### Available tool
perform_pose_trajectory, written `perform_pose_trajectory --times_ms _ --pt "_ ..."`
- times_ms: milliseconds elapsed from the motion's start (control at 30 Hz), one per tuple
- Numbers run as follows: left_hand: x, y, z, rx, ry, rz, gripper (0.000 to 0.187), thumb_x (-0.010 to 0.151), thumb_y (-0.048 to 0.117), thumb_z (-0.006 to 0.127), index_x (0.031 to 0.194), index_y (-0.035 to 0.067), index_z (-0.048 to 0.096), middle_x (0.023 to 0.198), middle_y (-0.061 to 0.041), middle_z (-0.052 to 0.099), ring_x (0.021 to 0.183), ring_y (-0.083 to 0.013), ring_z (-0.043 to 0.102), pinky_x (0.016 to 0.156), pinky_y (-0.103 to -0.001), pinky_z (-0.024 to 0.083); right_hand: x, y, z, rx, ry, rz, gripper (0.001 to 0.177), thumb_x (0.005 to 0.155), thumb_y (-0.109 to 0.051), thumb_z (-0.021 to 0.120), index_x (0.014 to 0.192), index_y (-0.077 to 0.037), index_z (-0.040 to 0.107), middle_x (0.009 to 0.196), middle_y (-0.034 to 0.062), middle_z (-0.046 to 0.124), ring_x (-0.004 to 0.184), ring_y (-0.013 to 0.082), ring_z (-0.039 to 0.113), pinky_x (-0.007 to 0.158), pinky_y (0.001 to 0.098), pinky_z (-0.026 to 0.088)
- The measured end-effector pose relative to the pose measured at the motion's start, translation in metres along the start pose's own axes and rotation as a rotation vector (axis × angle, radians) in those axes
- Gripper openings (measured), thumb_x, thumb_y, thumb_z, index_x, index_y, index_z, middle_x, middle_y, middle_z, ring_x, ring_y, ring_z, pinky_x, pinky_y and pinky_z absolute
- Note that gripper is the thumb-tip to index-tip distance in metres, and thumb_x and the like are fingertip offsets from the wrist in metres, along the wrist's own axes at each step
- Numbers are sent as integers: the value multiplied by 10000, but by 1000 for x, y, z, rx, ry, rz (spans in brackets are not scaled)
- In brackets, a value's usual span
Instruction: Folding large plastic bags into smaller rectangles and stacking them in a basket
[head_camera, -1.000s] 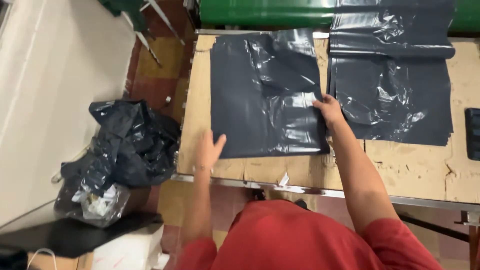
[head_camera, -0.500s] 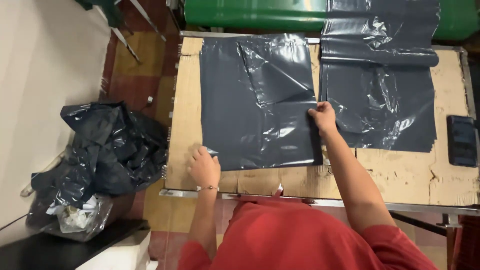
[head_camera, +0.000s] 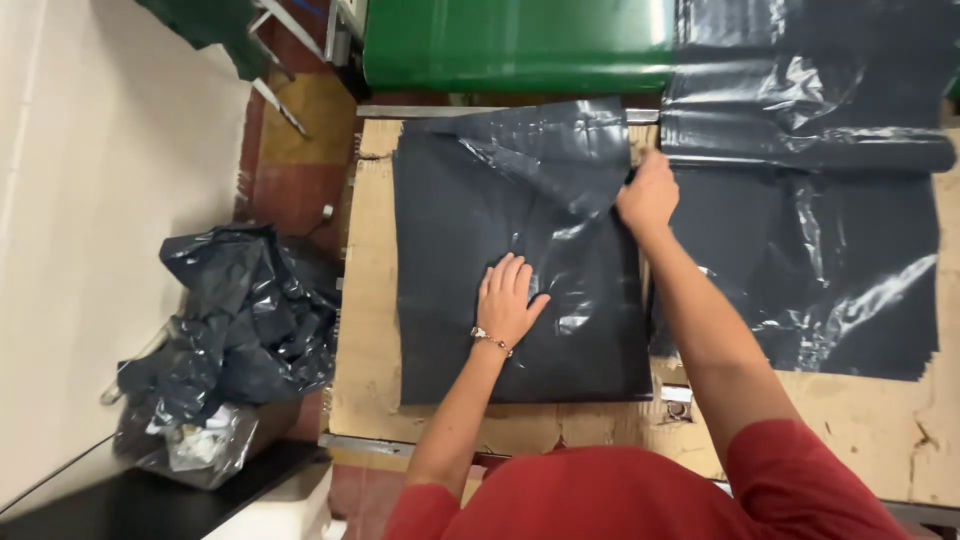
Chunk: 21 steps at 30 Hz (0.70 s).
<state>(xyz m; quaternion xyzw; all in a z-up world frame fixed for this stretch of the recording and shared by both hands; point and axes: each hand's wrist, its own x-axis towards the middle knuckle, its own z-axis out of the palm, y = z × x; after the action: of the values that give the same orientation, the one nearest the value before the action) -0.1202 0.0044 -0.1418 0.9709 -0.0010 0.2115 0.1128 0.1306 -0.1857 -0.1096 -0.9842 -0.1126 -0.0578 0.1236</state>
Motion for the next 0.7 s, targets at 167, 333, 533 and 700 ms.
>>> perform_pose_trajectory --times_ms 167,333,533,700 --pt "1 -2 5 -14 -44 6 625 807 546 735 1275 154 602 1362 -53 590 1394 -262 517 1119 -515 427 58 0 10 224 47 -18 840 782 -374 919 1404 13 507 1240 241 608 1132 479 592 955 614 481" --pt "17 4 -25 -143 -144 -82 493 843 409 760 1233 125 654 1377 -43 621 1397 -260 505 1114 -498 423 79 -32 17 -92 -223 -109 1046 756 -553 821 1537 -27 365 1360 201 613 1213 428 540 988 525 374" --pt "25 -26 -10 -543 -42 -305 304 946 381 681 1160 166 703 1175 -27 706 1176 -244 639 895 -406 565 69 -29 63 44 -41 -113 463 746 -283 792 1168 -164 642 993 93 726 1013 356 614 845 509 498" --pt "33 -116 -33 -1594 -433 -1116 932 942 832 12 1381 189 525 1319 -136 697 1132 -305 728 803 -354 569 -48 -30 -47 630 150 -382 223 770 -29 809 961 -120 739 928 106 632 927 383 625 921 475 504"
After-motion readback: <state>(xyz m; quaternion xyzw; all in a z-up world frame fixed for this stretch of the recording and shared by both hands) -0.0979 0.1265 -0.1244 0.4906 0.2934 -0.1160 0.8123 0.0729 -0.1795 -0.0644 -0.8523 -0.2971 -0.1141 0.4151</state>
